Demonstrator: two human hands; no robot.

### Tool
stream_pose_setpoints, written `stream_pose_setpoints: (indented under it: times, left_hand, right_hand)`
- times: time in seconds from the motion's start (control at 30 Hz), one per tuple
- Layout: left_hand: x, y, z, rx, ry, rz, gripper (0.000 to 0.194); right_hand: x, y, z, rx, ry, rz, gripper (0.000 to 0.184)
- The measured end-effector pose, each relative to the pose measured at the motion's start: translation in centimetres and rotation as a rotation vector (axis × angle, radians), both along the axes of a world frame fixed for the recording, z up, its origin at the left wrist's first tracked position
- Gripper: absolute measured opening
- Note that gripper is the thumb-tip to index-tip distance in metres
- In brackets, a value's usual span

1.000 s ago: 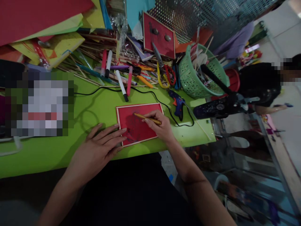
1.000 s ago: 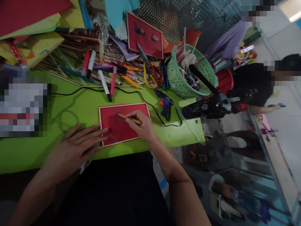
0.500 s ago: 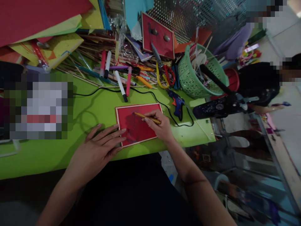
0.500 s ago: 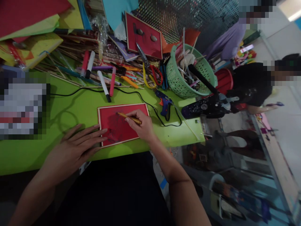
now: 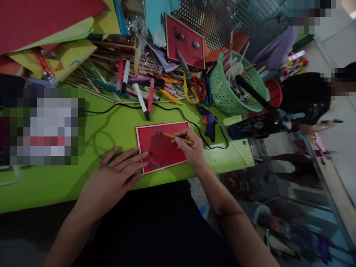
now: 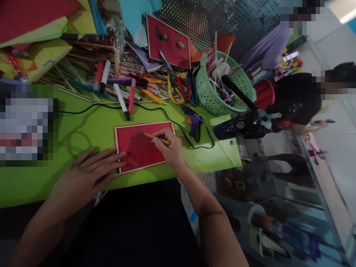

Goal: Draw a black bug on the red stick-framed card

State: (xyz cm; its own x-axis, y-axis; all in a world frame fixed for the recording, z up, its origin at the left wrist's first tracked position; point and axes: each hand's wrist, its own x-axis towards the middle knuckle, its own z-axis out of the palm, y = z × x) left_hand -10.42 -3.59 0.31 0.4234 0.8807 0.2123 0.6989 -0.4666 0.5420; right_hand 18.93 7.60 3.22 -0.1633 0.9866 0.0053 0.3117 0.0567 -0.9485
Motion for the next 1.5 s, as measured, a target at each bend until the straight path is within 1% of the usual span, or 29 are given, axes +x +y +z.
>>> stream_pose_setpoints:
  times: [0.13, 0.33, 0.5, 0.67, 0.77, 0.9, 1.1, 1.27, 1.5]
  left_hand:
    - [0.0, 0.0, 0.0, 0.006, -0.006, -0.005, 0.046]
    - [0.0, 0.0, 0.0, 0.008, 0.021, -0.003, 0.050]
    - [0.0, 0.0, 0.1, -0.026, 0.020, 0.000, 0.048]
    - [0.0, -0.1, 0.1, -0.014, -0.001, 0.000, 0.048]
    - [-0.1, -0.1, 0.1, -0.036, 0.001, 0.003, 0.046]
    - [-0.1, 0.0, 0.0, -0.042, 0.018, -0.005, 0.048]
    - [-0.4, -0.1, 0.2, -0.037, -0.018, 0.000, 0.047]
    - [-0.4, -0.2, 0.6, -0.052, -0.042, 0.002, 0.047]
    - [-0.2, 0.1, 0.6, -0.040, -0.042, -0.003, 0.045]
  right_hand:
    - [0.1, 0.0, 0.1, -0.008, -0.006, 0.009, 0.018]
    - [0.0, 0.0, -0.1, -0.010, -0.016, 0.103, 0.024]
    - [0.1, 0.0, -0.1, -0.005, -0.012, 0.074, 0.021]
    - [0.0, 0.0, -0.1, -0.014, -0.039, 0.116, 0.028]
    - [-0.1, 0.0, 0.0, -0.015, -0.029, 0.085, 0.026]
    - [0.0, 0.0, 0.2, -0.032, 0.054, 0.063, 0.023]
    - [0.1, 0.1, 0.6, -0.099, 0.125, 0.030, 0.031]
    - [-0.1, 0.3, 1.0, -0.096, 0.167, -0.019, 0.037]
    - [-0.2, 0.7, 0.5, -0.086, 0.199, -0.003, 0.034]
